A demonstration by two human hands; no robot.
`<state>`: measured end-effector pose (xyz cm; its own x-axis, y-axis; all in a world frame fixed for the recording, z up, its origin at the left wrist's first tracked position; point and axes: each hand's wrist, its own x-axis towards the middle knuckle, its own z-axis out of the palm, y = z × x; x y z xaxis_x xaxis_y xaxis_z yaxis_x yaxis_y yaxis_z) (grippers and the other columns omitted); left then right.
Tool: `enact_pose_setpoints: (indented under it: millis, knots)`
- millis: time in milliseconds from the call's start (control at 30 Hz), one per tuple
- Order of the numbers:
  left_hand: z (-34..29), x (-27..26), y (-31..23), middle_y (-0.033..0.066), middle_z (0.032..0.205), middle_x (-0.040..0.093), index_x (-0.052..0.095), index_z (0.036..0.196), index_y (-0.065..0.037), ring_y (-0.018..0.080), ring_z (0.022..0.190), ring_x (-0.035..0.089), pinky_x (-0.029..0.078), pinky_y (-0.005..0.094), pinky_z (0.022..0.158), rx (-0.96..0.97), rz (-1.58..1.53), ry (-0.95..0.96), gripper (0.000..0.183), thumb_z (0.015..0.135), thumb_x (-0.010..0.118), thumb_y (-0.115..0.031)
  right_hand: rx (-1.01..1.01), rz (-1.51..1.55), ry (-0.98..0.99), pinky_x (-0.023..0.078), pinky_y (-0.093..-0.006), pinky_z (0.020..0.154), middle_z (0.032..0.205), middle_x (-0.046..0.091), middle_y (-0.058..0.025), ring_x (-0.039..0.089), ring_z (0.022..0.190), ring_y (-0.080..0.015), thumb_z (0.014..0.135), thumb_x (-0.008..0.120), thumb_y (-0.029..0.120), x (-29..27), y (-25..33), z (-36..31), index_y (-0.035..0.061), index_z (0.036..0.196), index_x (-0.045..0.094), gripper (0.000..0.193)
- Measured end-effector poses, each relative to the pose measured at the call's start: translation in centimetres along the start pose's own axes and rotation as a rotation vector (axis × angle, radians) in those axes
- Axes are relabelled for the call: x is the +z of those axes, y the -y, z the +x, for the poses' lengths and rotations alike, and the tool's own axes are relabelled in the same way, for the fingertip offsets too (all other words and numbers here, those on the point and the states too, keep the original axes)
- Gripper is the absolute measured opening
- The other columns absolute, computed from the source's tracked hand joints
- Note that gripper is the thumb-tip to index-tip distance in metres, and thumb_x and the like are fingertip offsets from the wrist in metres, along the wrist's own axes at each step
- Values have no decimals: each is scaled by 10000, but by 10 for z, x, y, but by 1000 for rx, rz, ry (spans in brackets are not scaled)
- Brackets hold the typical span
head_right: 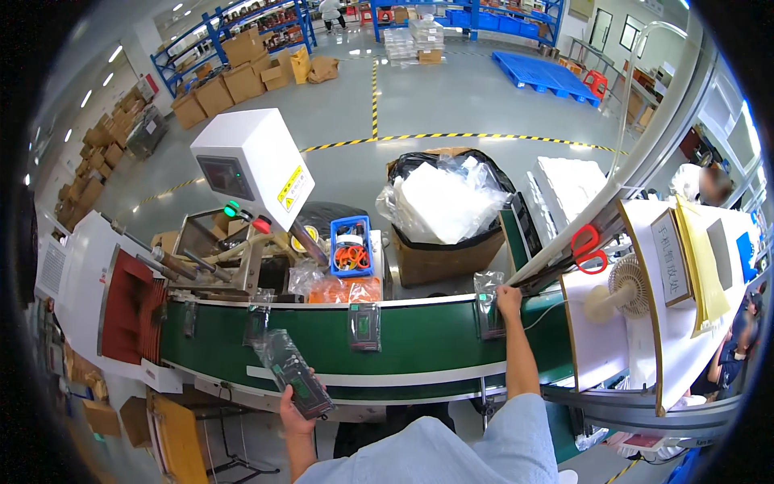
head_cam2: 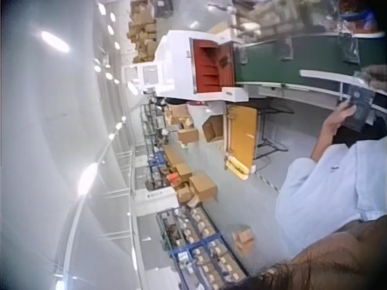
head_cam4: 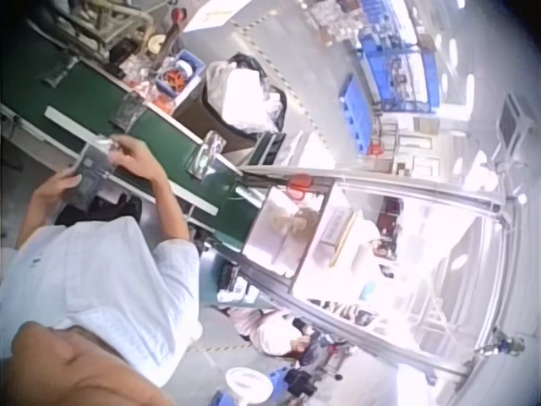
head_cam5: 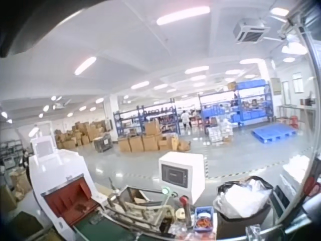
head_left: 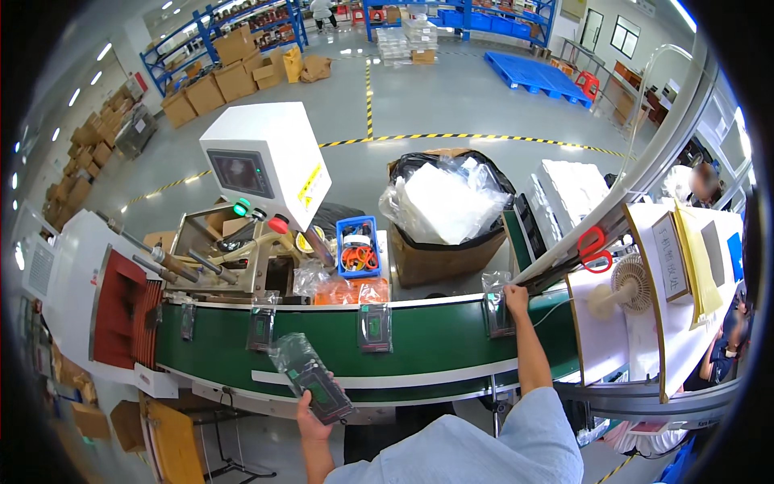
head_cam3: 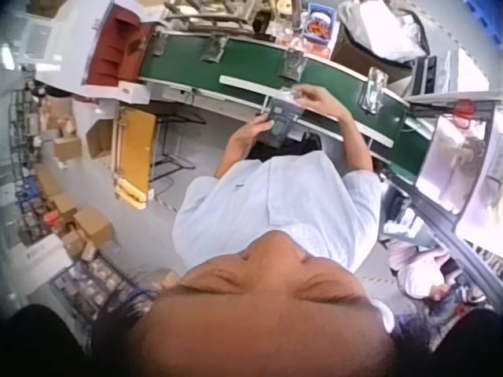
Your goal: The person places small, plastic-wrapped electronic components onto a moving conveyor belt in a factory setting. They handle the items one by one, ensuring they are spaced out as they travel down the line. The person occasionally picks up a stack of these components from a nearby table to replenish their supply.
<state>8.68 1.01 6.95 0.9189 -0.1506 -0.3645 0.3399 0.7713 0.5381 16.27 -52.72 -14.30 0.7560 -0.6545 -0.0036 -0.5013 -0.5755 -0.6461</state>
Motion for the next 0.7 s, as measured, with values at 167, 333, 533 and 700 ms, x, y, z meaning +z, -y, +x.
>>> enact_pose_setpoints:
  millis: [167,333,533,700]
  knots:
    - [0,-8,12,187,1183,509,376,1259,21,324,1020,548,445,469,886,-104,68,68,574,818,536,-309,-23,-49,-78,435,-436,698,780,564,-204,556,755,-362,798,551,293,33,28,-25,44,799,663,273]
    - [-6,-36,17,160,1128,543,401,1237,6,289,1021,553,445,435,890,-167,155,83,477,837,545,-210,-91,-13,-82,443,-428,705,816,574,-185,569,776,-348,815,544,299,49,60,-44,55,838,660,271]
    - [-23,-42,0,75,1072,572,462,1185,-14,170,979,567,460,324,859,-220,223,120,340,877,524,-146,-110,-42,-12,448,-429,740,877,576,-177,576,819,-340,827,531,341,47,84,-54,73,897,657,304]
    - [-40,-55,-13,77,1086,562,448,1202,-8,162,981,561,460,317,852,-252,291,169,369,887,529,-182,-285,-139,-244,439,-406,809,949,582,-169,572,879,-326,833,550,360,42,129,-88,10,1074,565,425]
